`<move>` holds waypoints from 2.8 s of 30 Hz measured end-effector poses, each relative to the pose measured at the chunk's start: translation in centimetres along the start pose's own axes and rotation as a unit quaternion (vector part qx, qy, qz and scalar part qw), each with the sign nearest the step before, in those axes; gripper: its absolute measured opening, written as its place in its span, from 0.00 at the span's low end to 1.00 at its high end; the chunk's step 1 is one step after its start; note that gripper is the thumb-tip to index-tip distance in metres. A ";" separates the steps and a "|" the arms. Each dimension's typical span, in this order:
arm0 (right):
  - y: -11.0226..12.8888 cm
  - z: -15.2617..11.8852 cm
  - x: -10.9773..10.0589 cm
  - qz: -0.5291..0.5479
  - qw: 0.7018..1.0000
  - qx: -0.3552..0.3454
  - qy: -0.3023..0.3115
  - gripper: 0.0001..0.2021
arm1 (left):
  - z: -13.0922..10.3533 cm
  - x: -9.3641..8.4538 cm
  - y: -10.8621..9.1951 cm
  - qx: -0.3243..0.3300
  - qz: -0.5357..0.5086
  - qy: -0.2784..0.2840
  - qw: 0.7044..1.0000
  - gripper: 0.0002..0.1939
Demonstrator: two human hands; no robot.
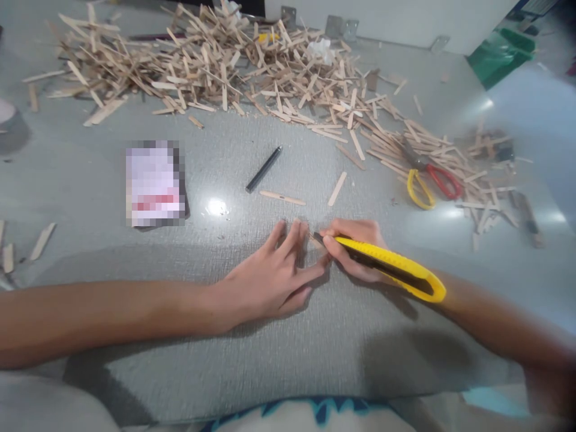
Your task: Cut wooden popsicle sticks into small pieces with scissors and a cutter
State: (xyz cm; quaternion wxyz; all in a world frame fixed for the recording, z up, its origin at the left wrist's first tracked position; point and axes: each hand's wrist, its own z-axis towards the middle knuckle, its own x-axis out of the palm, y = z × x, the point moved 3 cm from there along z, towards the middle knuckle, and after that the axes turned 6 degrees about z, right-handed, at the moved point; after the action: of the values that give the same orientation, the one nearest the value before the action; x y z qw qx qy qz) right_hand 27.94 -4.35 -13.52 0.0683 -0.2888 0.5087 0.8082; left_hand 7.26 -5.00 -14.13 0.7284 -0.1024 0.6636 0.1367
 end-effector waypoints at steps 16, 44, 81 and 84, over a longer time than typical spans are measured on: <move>-0.1 -0.6 -0.2 -0.022 0.998 -0.005 -0.054 0.10 | -0.4 0.5 0.2 -0.001 -0.025 -0.012 1.000 0.35; -0.3 0.3 -0.3 -0.002 0.999 -0.025 -0.027 0.05 | -0.6 0.9 0.4 -0.010 -0.036 -0.036 0.999 0.34; 0.2 0.8 -0.3 -0.057 0.992 -0.103 0.048 0.09 | 0.0 0.3 0.3 0.018 0.021 -0.023 0.999 0.33; 0.2 0.7 -0.3 -0.055 0.992 -0.105 0.053 0.10 | 0.1 0.1 0.4 0.016 0.020 -0.018 0.999 0.32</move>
State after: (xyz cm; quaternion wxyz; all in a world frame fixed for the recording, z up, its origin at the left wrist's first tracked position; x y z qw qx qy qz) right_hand 27.79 -3.77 -12.94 0.0552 -0.3643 0.4077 0.8355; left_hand 7.20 -4.61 -14.22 0.7389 -0.0745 0.6543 0.1423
